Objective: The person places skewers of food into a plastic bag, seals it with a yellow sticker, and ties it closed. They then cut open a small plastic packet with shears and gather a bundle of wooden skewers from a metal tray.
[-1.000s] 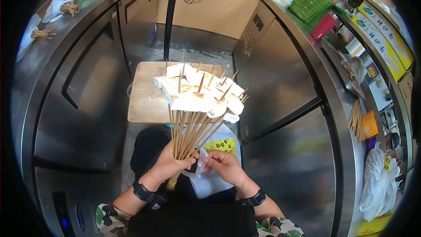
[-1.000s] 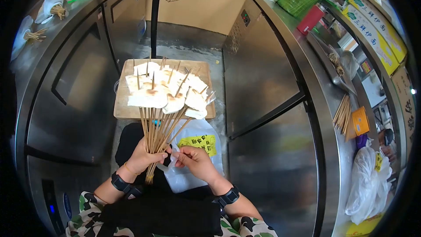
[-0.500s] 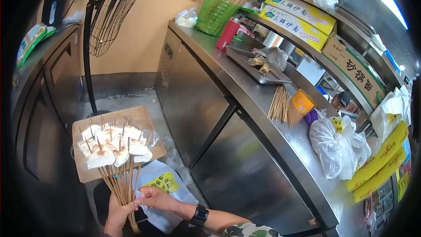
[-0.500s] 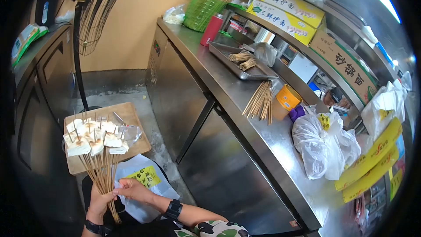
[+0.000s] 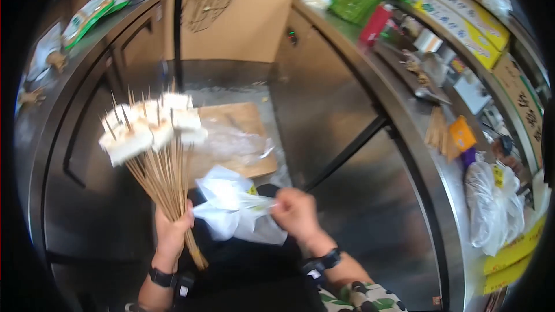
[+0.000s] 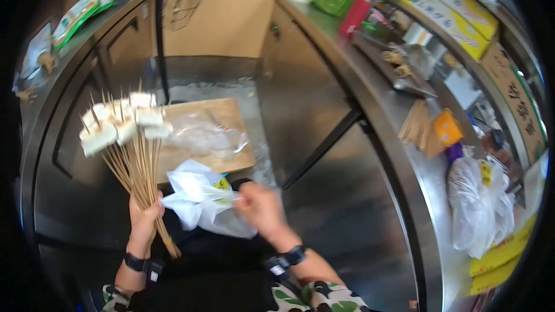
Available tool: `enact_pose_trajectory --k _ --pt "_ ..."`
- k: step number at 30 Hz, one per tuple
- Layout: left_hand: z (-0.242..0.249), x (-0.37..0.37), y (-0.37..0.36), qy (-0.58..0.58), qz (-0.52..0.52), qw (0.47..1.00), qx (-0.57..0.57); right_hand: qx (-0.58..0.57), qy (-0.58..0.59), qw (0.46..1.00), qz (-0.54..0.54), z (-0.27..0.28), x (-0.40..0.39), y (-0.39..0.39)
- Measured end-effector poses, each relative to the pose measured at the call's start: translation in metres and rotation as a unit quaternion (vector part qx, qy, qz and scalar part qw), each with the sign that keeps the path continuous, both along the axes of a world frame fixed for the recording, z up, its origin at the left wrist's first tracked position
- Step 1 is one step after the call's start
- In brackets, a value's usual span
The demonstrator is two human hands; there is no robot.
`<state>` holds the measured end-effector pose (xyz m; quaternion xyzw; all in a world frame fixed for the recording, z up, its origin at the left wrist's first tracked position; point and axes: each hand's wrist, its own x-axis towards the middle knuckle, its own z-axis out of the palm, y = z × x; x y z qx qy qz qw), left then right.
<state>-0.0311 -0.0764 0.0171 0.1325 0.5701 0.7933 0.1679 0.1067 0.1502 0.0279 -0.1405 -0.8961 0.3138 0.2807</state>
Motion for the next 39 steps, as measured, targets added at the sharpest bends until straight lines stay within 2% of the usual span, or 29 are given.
enact_pose_trajectory --k 6,8,11,14,15,16,18,20,22,23,24,26,27,28,32,34,36,39 --pt "0.0 -0.05 -0.038 0.063 0.154 0.985 0.04 0.062 0.029 0.982 -0.174 0.012 0.037 0.038" --pt "0.003 -0.063 -0.049 0.085 0.192 0.978 0.015 0.08 0.012 0.973 -0.214 0.016 0.046 0.041" --pt "0.013 -0.063 -0.05 0.101 0.209 0.973 -0.007 0.063 -0.027 0.967 -0.247 0.013 0.051 0.036" --pt "0.013 -0.058 -0.041 0.113 0.209 0.969 -0.073 0.05 -0.089 0.966 -0.238 0.01 0.055 0.043" --pt "0.012 -0.058 -0.039 0.144 0.204 0.964 -0.091 -0.045 -0.15 0.966 -0.208 0.015 0.058 0.047" --pt "0.011 -0.057 -0.036 0.176 0.2 0.958 -0.108 -0.018 -0.095 0.98 -0.173 0.017 0.056 0.044" --pt "0.011 -0.049 -0.022 0.242 0.169 0.941 -0.167 0.035 0.016 0.994 -0.102 0.03 0.044 0.028" --pt "0.019 -0.032 -0.005 0.193 0.071 0.966 -0.154 -0.09 0.004 0.994 0.053 0.038 0.029 0.013" --pt "0.014 -0.019 0.017 0.157 0.003 0.979 -0.131 -0.097 -0.013 0.986 0.136 0.054 0.002 -0.022" --pt "0.019 -0.009 0.028 0.183 -0.013 0.976 -0.12 -0.092 0.027 0.981 0.17 0.052 -0.01 -0.036" --pt "0.03 0.001 0.04 0.272 0.004 0.954 -0.124 -0.084 0.065 0.973 0.204 0.046 -0.022 -0.048" --pt "0.042 0.017 0.049 0.292 -0.04 0.941 -0.168 -0.245 0.169 0.938 0.176 0.025 -0.038 -0.07" --pt "0.037 0.019 0.053 0.33 -0.035 0.922 -0.2 -0.237 0.144 0.95 0.141 0.024 -0.04 -0.068" --pt "0.033 0.019 0.053 0.367 -0.02 0.899 -0.238 -0.277 0.15 0.942 0.114 0.021 -0.042 -0.068" --pt "0.021 0.031 0.061 0.342 -0.091 0.883 -0.308 -0.428 0.189 0.882 0.045 0.002 -0.045 -0.075" --pt "0.011 0.036 0.063 0.336 -0.106 0.898 -0.262 -0.451 0.225 0.863 0.027 0.019 -0.046 -0.08" --pt "0.022 0.031 0.055 0.258 -0.227 0.892 -0.295 -0.488 0.205 0.847 0.044 0.01 -0.045 -0.068" --pt "-0.008 0.019 0.049 0.282 -0.275 0.913 -0.105 -0.501 0.185 0.843 0.052 0.011 -0.043 -0.067"
